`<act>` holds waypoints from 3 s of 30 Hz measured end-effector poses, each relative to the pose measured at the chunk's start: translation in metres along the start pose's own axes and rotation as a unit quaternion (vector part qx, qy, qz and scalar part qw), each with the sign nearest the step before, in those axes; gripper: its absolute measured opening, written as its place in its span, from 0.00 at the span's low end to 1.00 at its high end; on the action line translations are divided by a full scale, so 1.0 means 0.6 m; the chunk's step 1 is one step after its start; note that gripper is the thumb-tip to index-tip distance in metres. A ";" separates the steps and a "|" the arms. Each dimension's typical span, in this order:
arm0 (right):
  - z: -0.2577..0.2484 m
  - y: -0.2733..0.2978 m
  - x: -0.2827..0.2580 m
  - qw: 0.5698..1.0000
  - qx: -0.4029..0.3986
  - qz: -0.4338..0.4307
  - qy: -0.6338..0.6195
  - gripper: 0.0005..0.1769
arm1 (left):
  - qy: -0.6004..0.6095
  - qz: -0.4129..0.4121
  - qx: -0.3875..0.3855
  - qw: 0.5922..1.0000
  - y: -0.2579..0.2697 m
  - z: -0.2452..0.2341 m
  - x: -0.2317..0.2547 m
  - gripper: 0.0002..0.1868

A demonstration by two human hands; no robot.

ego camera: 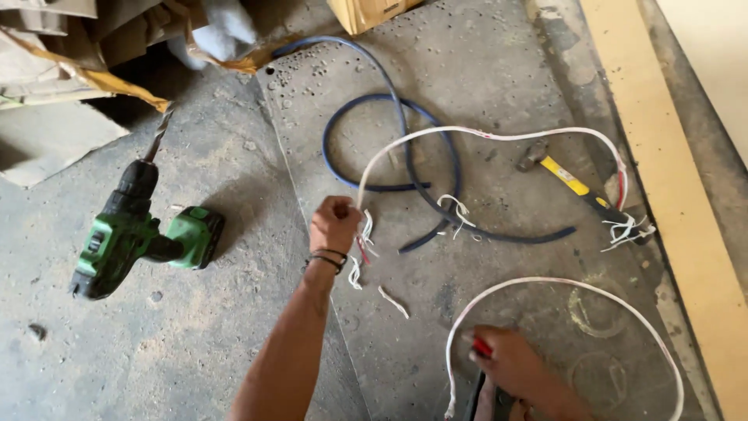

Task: Stripping the insulation from electrical wires using wire cutters

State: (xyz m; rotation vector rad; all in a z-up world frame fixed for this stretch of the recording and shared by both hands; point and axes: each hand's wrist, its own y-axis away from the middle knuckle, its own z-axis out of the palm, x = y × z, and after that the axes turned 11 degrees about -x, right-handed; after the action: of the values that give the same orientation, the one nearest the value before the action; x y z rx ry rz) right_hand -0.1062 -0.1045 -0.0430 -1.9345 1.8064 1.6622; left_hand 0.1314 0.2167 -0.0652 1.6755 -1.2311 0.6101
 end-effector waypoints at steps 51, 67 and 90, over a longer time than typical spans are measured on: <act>-0.228 0.070 -0.196 0.776 0.224 -0.309 -0.502 0.03 | 0.342 0.148 -0.407 0.834 0.287 0.114 0.286 0.13; -0.245 0.079 -0.200 0.814 0.255 -0.345 -0.391 0.05 | 0.251 0.144 -0.409 0.865 0.290 0.094 0.309 0.12; -0.203 0.098 -0.226 0.904 0.260 -0.185 -0.284 0.12 | 0.229 0.141 -0.333 0.904 0.291 0.088 0.332 0.02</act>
State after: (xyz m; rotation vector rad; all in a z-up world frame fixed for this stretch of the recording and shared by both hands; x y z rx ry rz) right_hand -0.0383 -0.1042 0.1360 -1.2808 1.3573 1.2589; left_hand 0.0384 0.0696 0.1409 0.7346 -1.1573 0.6173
